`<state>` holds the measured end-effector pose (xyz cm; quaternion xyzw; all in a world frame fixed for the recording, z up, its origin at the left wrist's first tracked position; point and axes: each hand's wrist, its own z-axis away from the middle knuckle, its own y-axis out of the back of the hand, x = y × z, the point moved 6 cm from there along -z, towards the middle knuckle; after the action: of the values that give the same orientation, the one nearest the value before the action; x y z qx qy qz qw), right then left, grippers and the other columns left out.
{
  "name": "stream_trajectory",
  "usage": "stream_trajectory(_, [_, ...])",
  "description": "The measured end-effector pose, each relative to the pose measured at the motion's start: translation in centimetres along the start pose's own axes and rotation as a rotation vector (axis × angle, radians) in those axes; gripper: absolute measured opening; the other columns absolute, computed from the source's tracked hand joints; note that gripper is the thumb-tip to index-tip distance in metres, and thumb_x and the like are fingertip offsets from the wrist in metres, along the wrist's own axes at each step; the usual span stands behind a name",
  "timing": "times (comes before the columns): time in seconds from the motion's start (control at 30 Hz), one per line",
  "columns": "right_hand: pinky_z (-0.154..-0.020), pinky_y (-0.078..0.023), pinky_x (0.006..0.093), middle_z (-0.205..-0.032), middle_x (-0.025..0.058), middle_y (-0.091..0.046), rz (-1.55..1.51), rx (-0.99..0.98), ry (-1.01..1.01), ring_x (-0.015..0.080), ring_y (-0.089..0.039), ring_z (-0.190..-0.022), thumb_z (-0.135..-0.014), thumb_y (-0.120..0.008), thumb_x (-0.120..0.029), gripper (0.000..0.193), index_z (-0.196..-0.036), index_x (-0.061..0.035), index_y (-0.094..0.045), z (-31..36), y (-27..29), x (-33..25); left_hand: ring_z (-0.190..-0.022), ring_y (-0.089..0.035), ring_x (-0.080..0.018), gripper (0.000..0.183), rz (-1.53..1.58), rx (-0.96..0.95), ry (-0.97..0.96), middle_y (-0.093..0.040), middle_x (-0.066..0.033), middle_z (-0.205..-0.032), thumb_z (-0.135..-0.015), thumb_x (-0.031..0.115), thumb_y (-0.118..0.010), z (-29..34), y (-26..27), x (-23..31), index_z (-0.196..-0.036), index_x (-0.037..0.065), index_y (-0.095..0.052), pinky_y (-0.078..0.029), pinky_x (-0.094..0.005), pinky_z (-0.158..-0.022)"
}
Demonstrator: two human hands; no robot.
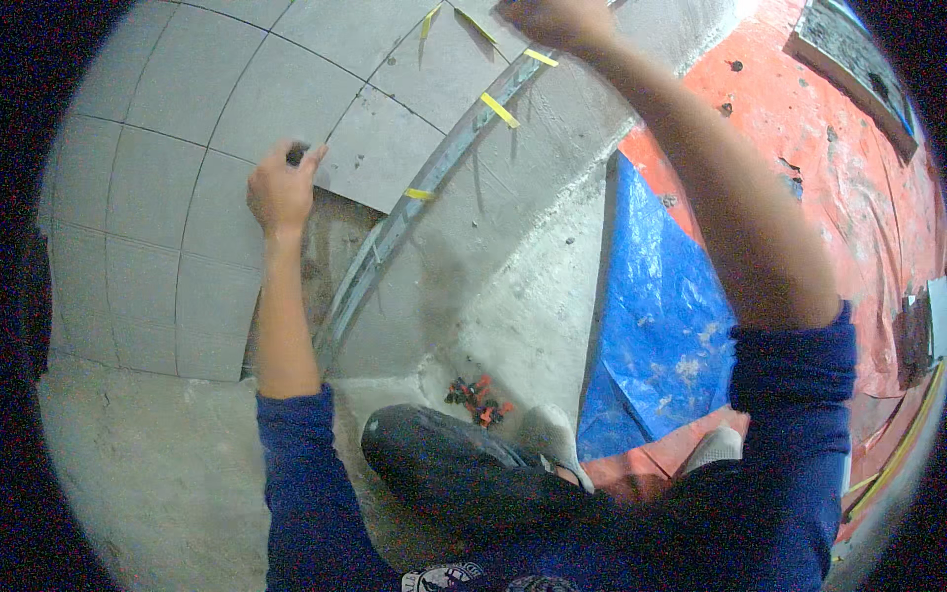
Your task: The person applies cement to a tile using a trowel, places it on a curved wall, and secures it with yellow tape. They then use a spirit level to check the alignment of the installed tiles.
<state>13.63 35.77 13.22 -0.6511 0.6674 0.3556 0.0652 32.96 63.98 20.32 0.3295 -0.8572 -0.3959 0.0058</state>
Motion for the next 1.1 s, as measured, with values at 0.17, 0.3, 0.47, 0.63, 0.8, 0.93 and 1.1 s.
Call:
stream_trajectory(0.17, [-0.063,-0.05,0.038,-0.072,0.013,-0.067,0.162,-0.029,-0.251,0.0224,-0.064,-0.068,-0.08,-0.068,-0.021,0.021,-0.084,0.0002,-0.07,1.5,9.8,6.0,-0.083,-0.067,-0.0365,0.033,-0.198,-0.227,0.014,-0.07,-0.0142,-0.084,-0.079,0.038,-0.075,-3.0,-0.2,0.8,-0.086,0.008,-0.066,-0.051,-0.0481,-0.069])
stream_trajectory(0.3, [-0.058,-0.048,0.0304,-0.072,0.0067,-0.063,-0.137,-0.039,-0.433,0.0139,-0.06,-0.065,-0.083,-0.067,-0.021,0.024,-0.089,0.0017,-0.068,3.6,13.3,7.2,-0.083,-0.068,-0.0365,0.034,-0.246,-0.268,0.026,-0.07,-0.0143,-0.084,-0.078,0.039,-0.076,-3.4,-0.1,1.4,-0.088,0.008,-0.066,-0.051,-0.0477,-0.069])
stream_trajectory(0.47, [-0.059,-0.048,0.0282,-0.074,0.0045,-0.062,-0.28,0.071,-0.397,0.0131,-0.059,-0.066,-0.085,-0.067,-0.021,0.023,-0.092,0.0012,-0.068,3.5,16.5,6.1,-0.083,-0.068,-0.0366,0.038,-0.242,-0.239,0.066,-0.071,-0.0142,-0.084,-0.076,0.041,-0.078,-3.0,-0.1,1.4,-0.088,0.008,-0.067,-0.051,-0.0476,-0.069])
stream_trajectory(0.63, [-0.06,-0.047,0.0267,-0.073,0.0034,-0.061,-0.398,0.067,-0.38,0.0121,-0.057,-0.066,-0.085,-0.067,-0.02,0.022,-0.092,0.001,-0.068,3.1,16.5,5.2,-0.083,-0.068,-0.0367,0.039,-0.242,-0.246,0.08,-0.071,-0.0148,-0.085,-0.075,0.042,-0.078,-3.2,-0.1,1.3,-0.089,0.008,-0.067,-0.051,-0.0477,-0.069])
stream_trajectory(0.8, [-0.06,-0.046,0.0269,-0.072,0.0029,-0.061,-0.331,0.045,-0.38,0.0119,-0.057,-0.066,-0.086,-0.067,-0.02,0.021,-0.091,0.0009,-0.068,2.9,16.7,4.7,-0.084,-0.068,-0.037,0.039,-0.241,-0.26,0.069,-0.071,-0.0155,-0.085,-0.075,0.043,-0.078,-3.3,-0.4,1.1,-0.089,0.008,-0.067,-0.052,-0.0475,-0.069])
stream_trajectory(0.93, [-0.061,-0.047,0.0268,-0.072,0.0028,-0.061,-0.36,0.046,-0.378,0.0122,-0.058,-0.065,-0.087,-0.066,-0.021,0.022,-0.09,0.0004,-0.068,2.6,16.7,4.7,-0.085,-0.068,-0.0367,0.039,-0.232,-0.221,0.048,-0.071,-0.0156,-0.085,-0.076,0.043,-0.077,-3.2,-0.3,1.0,-0.09,0.008,-0.067,-0.052,-0.047,-0.069])
stream_trajectory(1.1, [-0.058,-0.048,0.0265,-0.07,0.0015,-0.058,-0.369,0.059,-0.374,0.0106,-0.056,-0.063,-0.087,-0.067,-0.022,0.02,-0.087,-0.0018,-0.065,2.3,16.8,6.7,-0.086,-0.068,-0.0361,0.037,-0.229,-0.261,0.05,-0.071,-0.0159,-0.087,-0.076,0.041,-0.077,-3.2,-0.3,0.9,-0.092,0.008,-0.067,-0.053,-0.0471,-0.071])
